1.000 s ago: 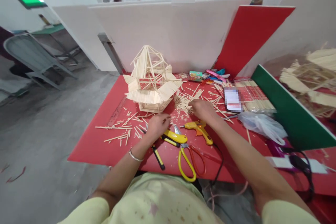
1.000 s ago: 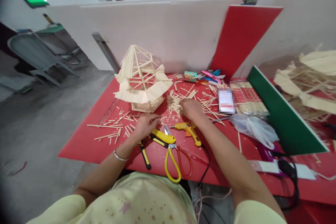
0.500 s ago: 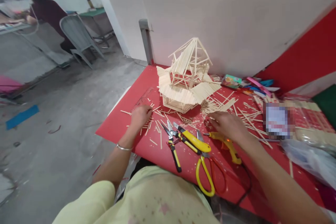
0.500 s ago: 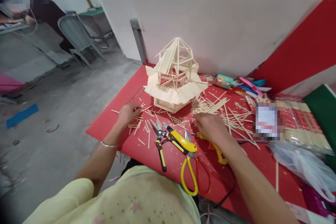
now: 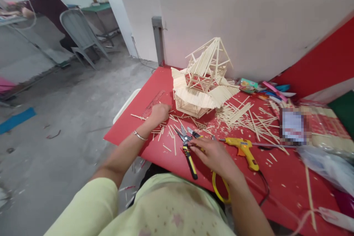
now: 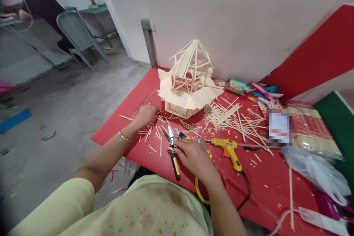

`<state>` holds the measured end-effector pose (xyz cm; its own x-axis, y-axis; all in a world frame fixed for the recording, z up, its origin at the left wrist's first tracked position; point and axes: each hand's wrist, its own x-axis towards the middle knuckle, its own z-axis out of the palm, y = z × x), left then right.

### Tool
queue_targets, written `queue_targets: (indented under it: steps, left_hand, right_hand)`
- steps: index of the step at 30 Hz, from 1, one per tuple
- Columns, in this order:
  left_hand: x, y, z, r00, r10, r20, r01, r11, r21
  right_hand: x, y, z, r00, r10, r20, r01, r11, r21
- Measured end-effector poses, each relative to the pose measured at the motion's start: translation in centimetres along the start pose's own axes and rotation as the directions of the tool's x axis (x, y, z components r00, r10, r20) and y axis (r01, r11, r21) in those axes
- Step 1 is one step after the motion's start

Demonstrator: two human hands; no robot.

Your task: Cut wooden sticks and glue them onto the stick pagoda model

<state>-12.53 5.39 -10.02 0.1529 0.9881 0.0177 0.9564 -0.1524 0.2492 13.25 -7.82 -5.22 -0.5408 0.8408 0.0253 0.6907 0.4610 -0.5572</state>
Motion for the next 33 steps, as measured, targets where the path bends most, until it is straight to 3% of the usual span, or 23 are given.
queue_targets:
  steps: [3, 5, 6, 9, 13, 17, 24, 27, 29, 31, 33]
  left_hand:
    - [-0.6, 0.7, -1.3, 1.0, 0.022, -0.011, -0.022, 0.999, -0.03]
    - [-1.4, 1.3, -2.6, 0.998, 0.054, -0.038, -0.057, 0.995, -0.082]
    - [-1.9, 1.8, -3.2, 0.992, 0.105, -0.074, -0.117, 0.975, -0.187]
    - [-3.7, 4.1, -4.5, 0.947, 0.3, -0.116, -0.318, 0.823, -0.471]
    - [-5.6, 8.1, -5.1, 0.881, 0.457, -0.119, -0.411, 0.617, -0.671]
    - [-6.0, 10.7, -5.4, 0.837, 0.51, -0.2, -0.502, 0.568, -0.652]
    - [-5.4, 11.5, -5.9, 0.752, 0.598, -0.278, -0.647, 0.588, -0.486]
    - [-5.0, 10.0, -6.9, 0.793, 0.523, -0.312, -0.606, 0.632, -0.483]
    - [-4.6, 8.5, -7.6, 0.858, 0.339, -0.385, -0.506, 0.685, -0.524]
    - [-4.3, 7.2, -7.9, 0.888, 0.095, -0.449, -0.373, 0.721, -0.584]
    - [-4.3, 6.8, -7.7, 0.892, -0.037, -0.451, -0.308, 0.68, -0.665]
  right_hand:
    - [-0.3, -0.2, 0.2, 1.0, 0.026, -0.011, -0.025, 0.998, 0.052]
    - [-0.1, -0.6, -0.1, 0.994, 0.073, -0.087, -0.062, 0.991, 0.116]
    - [0.2, -0.9, -0.3, 0.983, 0.113, -0.143, -0.089, 0.982, 0.165]
    - [1.3, -1.7, -0.9, 0.918, 0.245, -0.312, -0.13, 0.929, 0.347]
    - [2.2, -2.2, -1.9, 0.86, 0.169, -0.482, 0.026, 0.928, 0.371]
    - [1.3, -1.8, -2.9, 0.828, 0.13, -0.545, 0.017, 0.966, 0.257]
    - [-0.7, -0.6, -4.2, 0.862, 0.179, -0.474, -0.177, 0.983, 0.049]
    - [-1.1, 0.5, -5.1, 0.835, 0.229, -0.501, -0.212, 0.973, 0.092]
    - [-1.2, 1.1, -5.8, 0.791, 0.286, -0.541, -0.236, 0.958, 0.162]
    - [-0.9, 1.1, -6.4, 0.706, 0.364, -0.608, -0.268, 0.931, 0.246]
    - [-0.2, 0.3, -6.8, 0.625, 0.426, -0.654, -0.263, 0.904, 0.337]
